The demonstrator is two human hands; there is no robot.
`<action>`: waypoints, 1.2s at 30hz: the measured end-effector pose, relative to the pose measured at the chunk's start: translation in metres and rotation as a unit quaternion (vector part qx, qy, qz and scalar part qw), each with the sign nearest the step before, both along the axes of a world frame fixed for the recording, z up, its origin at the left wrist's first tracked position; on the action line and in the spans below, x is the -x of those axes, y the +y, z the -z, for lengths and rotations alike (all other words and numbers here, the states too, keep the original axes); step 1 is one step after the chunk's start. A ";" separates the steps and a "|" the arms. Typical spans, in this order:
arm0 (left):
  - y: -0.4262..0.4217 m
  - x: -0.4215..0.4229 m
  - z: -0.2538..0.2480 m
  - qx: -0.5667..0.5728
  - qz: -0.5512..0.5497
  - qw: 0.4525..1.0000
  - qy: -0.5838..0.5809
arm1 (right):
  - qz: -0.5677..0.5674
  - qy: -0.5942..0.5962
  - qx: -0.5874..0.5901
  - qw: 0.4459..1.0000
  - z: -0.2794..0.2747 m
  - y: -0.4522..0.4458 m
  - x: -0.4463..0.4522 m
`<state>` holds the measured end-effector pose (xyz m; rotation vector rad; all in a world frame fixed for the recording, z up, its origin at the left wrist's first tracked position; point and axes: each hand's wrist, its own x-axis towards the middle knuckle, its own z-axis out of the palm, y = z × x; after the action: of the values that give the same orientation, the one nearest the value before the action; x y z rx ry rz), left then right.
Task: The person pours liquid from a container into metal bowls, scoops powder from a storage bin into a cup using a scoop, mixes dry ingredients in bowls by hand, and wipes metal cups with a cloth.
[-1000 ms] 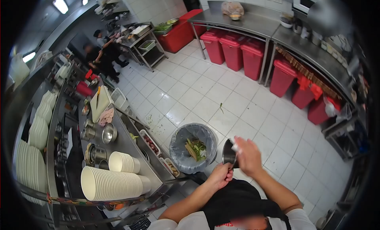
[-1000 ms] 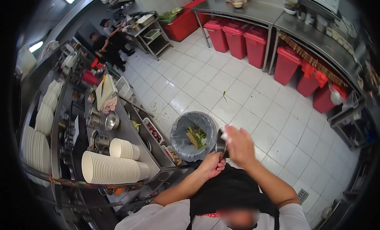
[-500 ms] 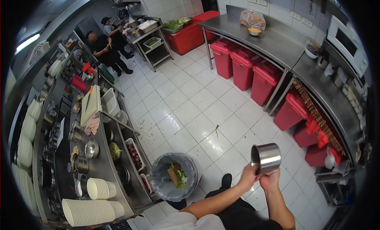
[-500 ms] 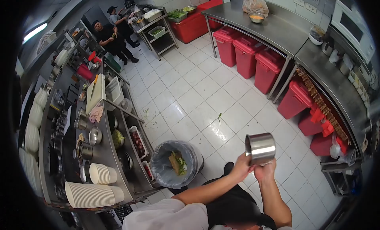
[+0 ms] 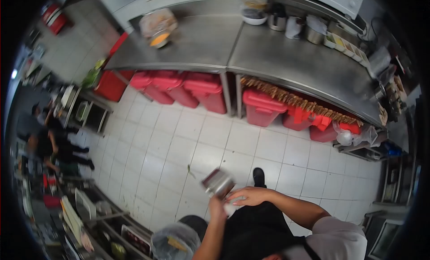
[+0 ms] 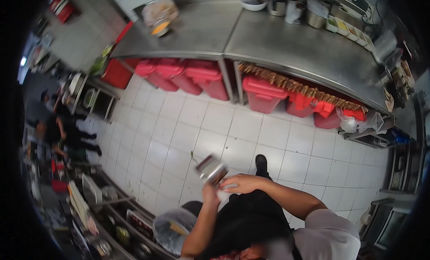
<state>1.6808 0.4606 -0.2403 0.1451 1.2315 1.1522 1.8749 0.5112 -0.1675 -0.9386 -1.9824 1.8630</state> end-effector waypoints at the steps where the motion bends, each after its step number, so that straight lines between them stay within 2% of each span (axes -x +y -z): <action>1: -0.004 0.018 -0.003 0.058 -0.005 0.995 0.076 | -0.010 0.069 0.108 0.992 0.020 0.025 -0.009; 3: -0.017 0.041 -0.016 0.154 -0.053 0.970 0.183 | 0.122 0.146 0.265 0.945 0.066 0.089 -0.050; 4: -0.026 0.051 -0.022 0.121 -0.047 0.966 0.224 | 0.202 0.209 0.268 0.919 0.129 0.127 -0.079; 5: -0.042 0.056 -0.037 0.097 -0.053 0.956 0.271 | 0.320 0.274 0.248 0.873 0.160 0.156 -0.105; 6: -0.051 0.056 -0.070 0.196 -0.024 0.937 0.288 | 0.350 0.409 0.283 0.794 0.226 0.188 -0.140; 7: -0.083 0.054 -0.075 0.220 -0.040 0.932 0.284 | 0.326 0.509 0.164 0.779 0.275 0.218 -0.172; 9: -0.155 0.045 -0.080 0.264 -0.066 0.924 0.269 | 0.559 0.369 0.275 0.690 0.397 0.275 -0.257; 10: -0.181 0.027 -0.092 0.329 -0.097 0.903 0.258 | 0.640 0.345 0.250 0.640 0.369 0.307 -0.250; 12: -0.200 -0.015 -0.131 0.376 -0.117 0.886 0.244 | 0.634 0.392 0.301 0.595 0.344 0.334 -0.247; 15: -0.213 -0.056 -0.146 0.434 -0.063 0.868 0.231 | 0.695 0.353 0.251 0.574 0.369 0.335 -0.235; 16: -0.211 -0.065 -0.153 0.409 -0.107 0.891 0.162 | 0.701 0.342 0.255 0.572 0.376 0.330 -0.239; 18: -0.225 -0.064 -0.148 0.393 -0.071 0.895 0.198 | 0.655 0.388 0.285 0.583 0.407 0.326 -0.255; 20: -0.220 -0.058 -0.154 0.394 -0.026 0.890 0.226 | 0.687 0.344 0.260 0.585 0.393 0.330 -0.242; 24: -0.200 -0.040 -0.184 0.439 0.038 0.884 0.157 | 0.704 0.329 0.229 0.586 0.374 0.308 -0.227; 27: -0.197 -0.034 -0.189 0.327 0.040 0.932 0.152 | 0.684 0.336 0.231 0.605 0.380 0.259 -0.227; 28: -0.196 -0.032 -0.190 0.305 0.033 0.941 0.145 | 0.673 0.340 0.198 0.626 0.389 0.241 -0.227; 29: -0.194 -0.029 -0.190 0.282 0.026 0.949 0.137 | 0.622 0.364 0.206 0.662 0.374 0.212 -0.213; 30: -0.201 -0.025 -0.184 0.270 0.017 0.954 0.130 | 0.614 0.362 0.200 0.672 0.359 0.182 -0.198; 31: -0.206 -0.019 -0.176 0.259 0.025 0.959 0.113 | 0.577 0.363 0.173 0.711 0.366 0.150 -0.196; 32: -0.212 -0.008 -0.167 0.248 0.025 0.962 0.110 | 0.637 0.307 0.226 0.670 0.344 0.106 -0.194; 34: -0.216 0.015 -0.158 0.264 0.028 0.956 0.121 | 0.738 0.204 0.333 0.550 0.302 0.027 -0.187; 35: -0.222 0.022 -0.156 0.263 0.033 0.955 0.129 | 0.763 0.238 0.322 0.507 0.293 0.011 -0.199; 36: -0.231 0.030 -0.154 0.263 0.034 0.955 0.134 | 0.791 0.158 0.268 0.527 0.261 0.008 -0.198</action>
<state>1.6509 0.2293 -0.0864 -0.0607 1.7222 0.7266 2.0733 0.5192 -0.4288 -1.4958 0.2053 1.0861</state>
